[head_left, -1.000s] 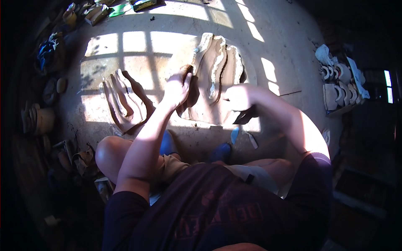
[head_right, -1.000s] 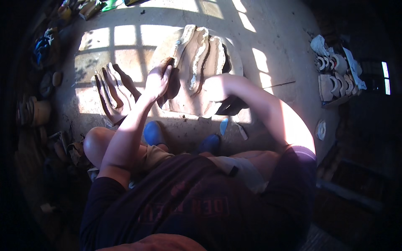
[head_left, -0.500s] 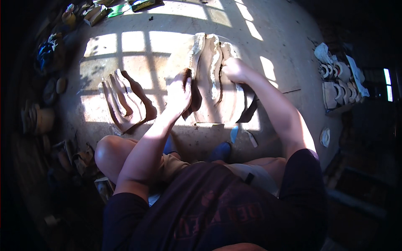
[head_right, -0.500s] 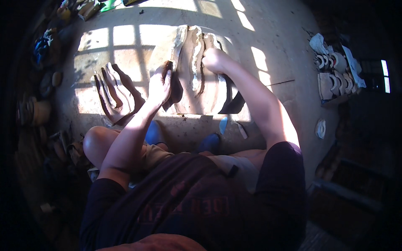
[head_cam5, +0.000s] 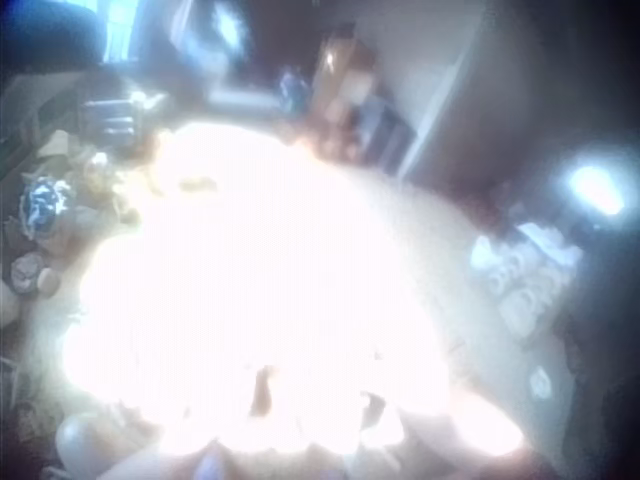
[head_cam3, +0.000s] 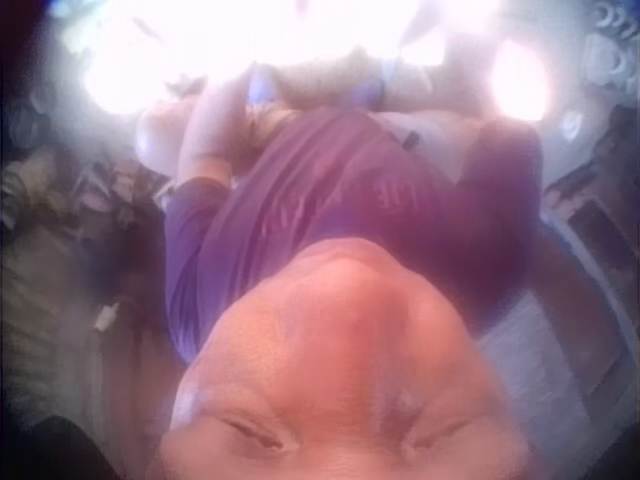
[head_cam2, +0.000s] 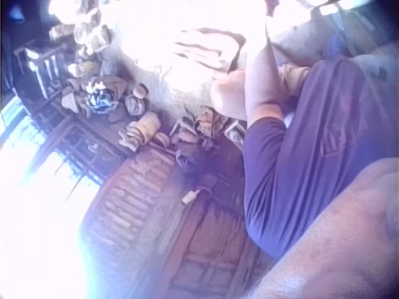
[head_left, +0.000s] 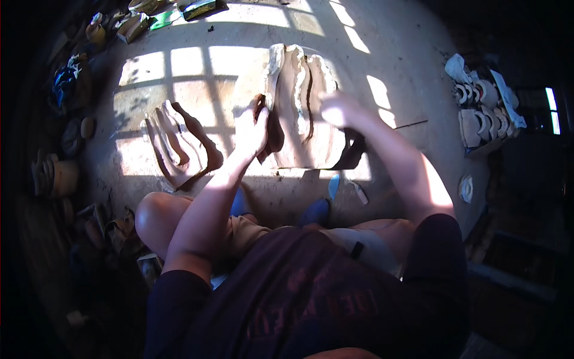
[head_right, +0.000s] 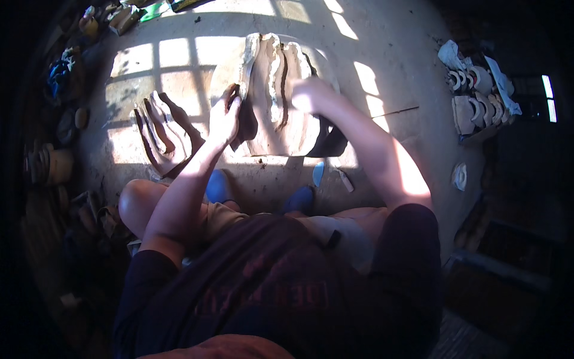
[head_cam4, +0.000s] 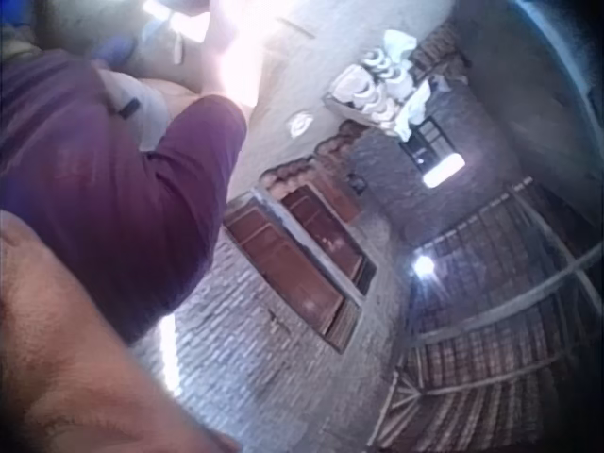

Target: The person applies a liquid clay slip to the interior surface of a hollow clay piece within a two-part mold by hand and using a tool.

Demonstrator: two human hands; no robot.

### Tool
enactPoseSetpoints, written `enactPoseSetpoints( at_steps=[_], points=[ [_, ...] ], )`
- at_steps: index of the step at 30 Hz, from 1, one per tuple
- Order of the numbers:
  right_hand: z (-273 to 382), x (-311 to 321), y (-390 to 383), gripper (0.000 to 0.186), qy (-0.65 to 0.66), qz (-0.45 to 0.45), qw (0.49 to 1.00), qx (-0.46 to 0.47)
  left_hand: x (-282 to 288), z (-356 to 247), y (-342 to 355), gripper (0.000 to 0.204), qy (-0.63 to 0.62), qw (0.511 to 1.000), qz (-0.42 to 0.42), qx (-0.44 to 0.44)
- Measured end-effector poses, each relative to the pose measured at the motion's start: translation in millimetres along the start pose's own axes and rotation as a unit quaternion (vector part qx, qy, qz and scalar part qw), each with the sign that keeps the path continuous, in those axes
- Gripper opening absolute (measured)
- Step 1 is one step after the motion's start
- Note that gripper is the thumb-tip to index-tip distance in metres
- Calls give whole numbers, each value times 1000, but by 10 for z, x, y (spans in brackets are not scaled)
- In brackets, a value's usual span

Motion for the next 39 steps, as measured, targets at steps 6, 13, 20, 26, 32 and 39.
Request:
enactPoseSetpoints(
  at_steps=[6, 13, 20, 26, 32, 39],
  points=[
    [-284, -438, 12, 45, -35, 44, 998, 10, -255, 288, -243, 60, -234, 971, 38, 15],
    [311, -1106, -984, 21, -105, -18, 972, 209, -357, 505, -426, 58, -178, 981, -5, 80],
    [166, -1082, -1234, 90, 101, -153, 983, -9, -465, 495, -332, 54, -132, 990, -30, 46],
    [146, -1390, -1286, 106, 322, -63, 939, -103, -695, 33, -415, 50, -110, 992, -60, 1],
    [78, -1608, -1233, 83, 206, 0, 971, -120, -722, -148, -516, 50, -10, 996, -77, -44],
    [-49, -1233, -1350, 78, 240, -75, 964, -92, -682, -169, -530, 50, -2, 993, -97, -73]
  ],
)
Point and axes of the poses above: each hand's wrist, its own y-axis towards the middle knuckle, its own x-axis out of the back of the hand, z = x × y, the point moved 10 cm from there along y, towards the middle knuckle, and after that the axes turned 6 degrees about y, right-handed, at the moved point
